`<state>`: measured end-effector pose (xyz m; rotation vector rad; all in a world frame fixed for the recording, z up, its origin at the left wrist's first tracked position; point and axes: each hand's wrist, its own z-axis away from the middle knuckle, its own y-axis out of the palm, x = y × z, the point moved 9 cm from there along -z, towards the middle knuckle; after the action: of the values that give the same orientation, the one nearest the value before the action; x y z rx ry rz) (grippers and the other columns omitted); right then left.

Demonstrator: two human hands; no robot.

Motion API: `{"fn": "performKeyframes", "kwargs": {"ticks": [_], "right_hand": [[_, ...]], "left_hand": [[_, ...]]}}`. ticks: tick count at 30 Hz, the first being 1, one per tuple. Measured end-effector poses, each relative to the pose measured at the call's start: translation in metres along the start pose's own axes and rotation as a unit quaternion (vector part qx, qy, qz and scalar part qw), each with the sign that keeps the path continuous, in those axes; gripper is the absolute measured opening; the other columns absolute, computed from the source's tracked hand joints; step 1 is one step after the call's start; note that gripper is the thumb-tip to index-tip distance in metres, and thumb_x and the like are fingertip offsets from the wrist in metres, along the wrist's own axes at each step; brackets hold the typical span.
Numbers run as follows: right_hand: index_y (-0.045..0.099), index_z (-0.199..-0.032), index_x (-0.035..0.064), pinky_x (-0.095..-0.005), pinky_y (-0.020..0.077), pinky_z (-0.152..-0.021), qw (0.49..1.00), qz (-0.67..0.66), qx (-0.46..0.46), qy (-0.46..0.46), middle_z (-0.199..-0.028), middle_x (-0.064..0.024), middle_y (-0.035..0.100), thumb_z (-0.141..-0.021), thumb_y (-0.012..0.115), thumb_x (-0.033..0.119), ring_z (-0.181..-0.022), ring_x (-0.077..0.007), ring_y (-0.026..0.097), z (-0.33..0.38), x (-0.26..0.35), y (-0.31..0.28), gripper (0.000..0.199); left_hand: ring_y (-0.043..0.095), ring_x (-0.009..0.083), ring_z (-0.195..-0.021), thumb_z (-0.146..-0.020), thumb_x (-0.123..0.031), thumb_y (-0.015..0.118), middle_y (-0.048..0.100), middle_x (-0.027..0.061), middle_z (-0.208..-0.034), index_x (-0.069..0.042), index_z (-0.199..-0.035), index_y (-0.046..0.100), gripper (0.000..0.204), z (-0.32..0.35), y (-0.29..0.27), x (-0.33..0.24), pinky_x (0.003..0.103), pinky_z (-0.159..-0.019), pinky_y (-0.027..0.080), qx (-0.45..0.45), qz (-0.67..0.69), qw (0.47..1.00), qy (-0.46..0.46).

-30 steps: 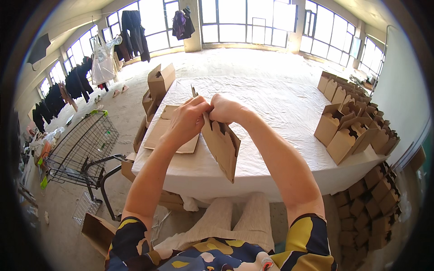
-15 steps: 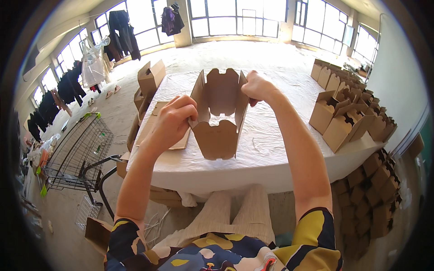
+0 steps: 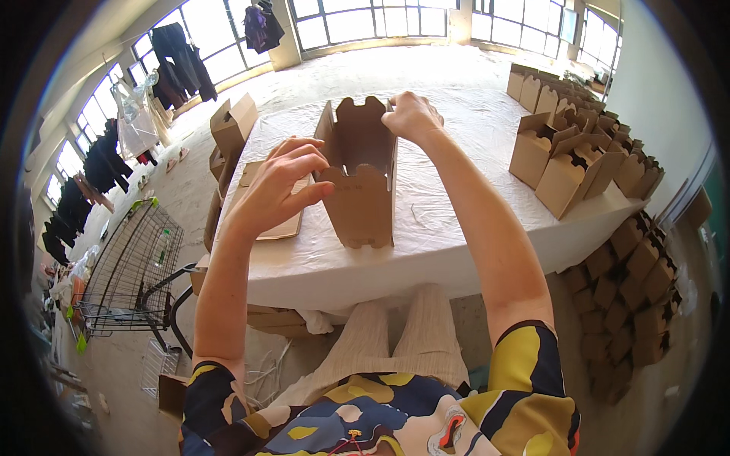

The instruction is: The person folds a flat cardboard sheet into a box and places it onto a table with other assembled boxes.

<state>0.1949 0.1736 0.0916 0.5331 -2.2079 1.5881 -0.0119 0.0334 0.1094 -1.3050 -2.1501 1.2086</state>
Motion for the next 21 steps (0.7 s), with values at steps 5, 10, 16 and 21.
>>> {"fn": "performKeyframes", "kwargs": {"ticks": [5,10,16,21], "right_hand": [[0.074,-0.116,0.0107,-0.0455,0.0468,-0.105,0.988,-0.041,-0.097,-0.115,-0.131,-0.0114,0.065,-0.084,0.064,0.018,-0.119,-0.0329,0.061,0.020,0.022,-0.013,0.034],[0.075,-0.093,0.0080,-0.0395,0.0478,-0.101,0.928,-0.092,-0.073,-0.353,-0.115,-0.0034,0.071,-0.081,0.055,0.006,-0.113,-0.0241,0.061,0.077,0.067,-0.019,0.024],[0.071,-0.074,0.0038,-0.0395,0.0515,-0.087,0.957,0.005,-0.061,-0.283,-0.102,-0.0003,0.071,-0.085,0.056,0.013,-0.094,-0.0246,0.065,0.094,0.053,-0.034,0.021],[0.074,-0.077,0.0021,-0.0455,0.0548,-0.080,0.974,0.052,-0.069,-0.210,-0.096,-0.0101,0.072,-0.090,0.056,0.035,-0.087,-0.0323,0.069,0.083,0.032,-0.035,0.040]], "left_hand": [[0.060,0.0244,-0.102,-0.092,-0.025,0.068,0.071,0.0026,-0.087,-0.009,-0.090,0.072,0.017,-0.011,0.005,-0.005,0.043,-0.113,0.034,-0.038,-0.049,0.998,-0.001],[0.063,0.0191,-0.092,-0.093,-0.019,0.067,0.068,0.0029,-0.081,-0.010,-0.090,0.073,0.011,-0.012,0.006,-0.002,0.044,-0.116,0.033,-0.005,-0.080,0.997,-0.009],[0.065,0.0209,-0.086,-0.092,-0.016,0.067,0.068,0.0035,-0.076,-0.010,-0.092,0.070,0.007,-0.016,0.010,-0.014,0.044,-0.113,0.036,0.002,-0.013,1.000,-0.002],[0.068,0.0241,-0.081,-0.091,-0.015,0.067,0.069,0.0070,-0.079,-0.009,-0.094,0.071,0.007,-0.027,0.014,-0.036,0.044,-0.112,0.039,0.033,-0.010,0.999,-0.004]]}}
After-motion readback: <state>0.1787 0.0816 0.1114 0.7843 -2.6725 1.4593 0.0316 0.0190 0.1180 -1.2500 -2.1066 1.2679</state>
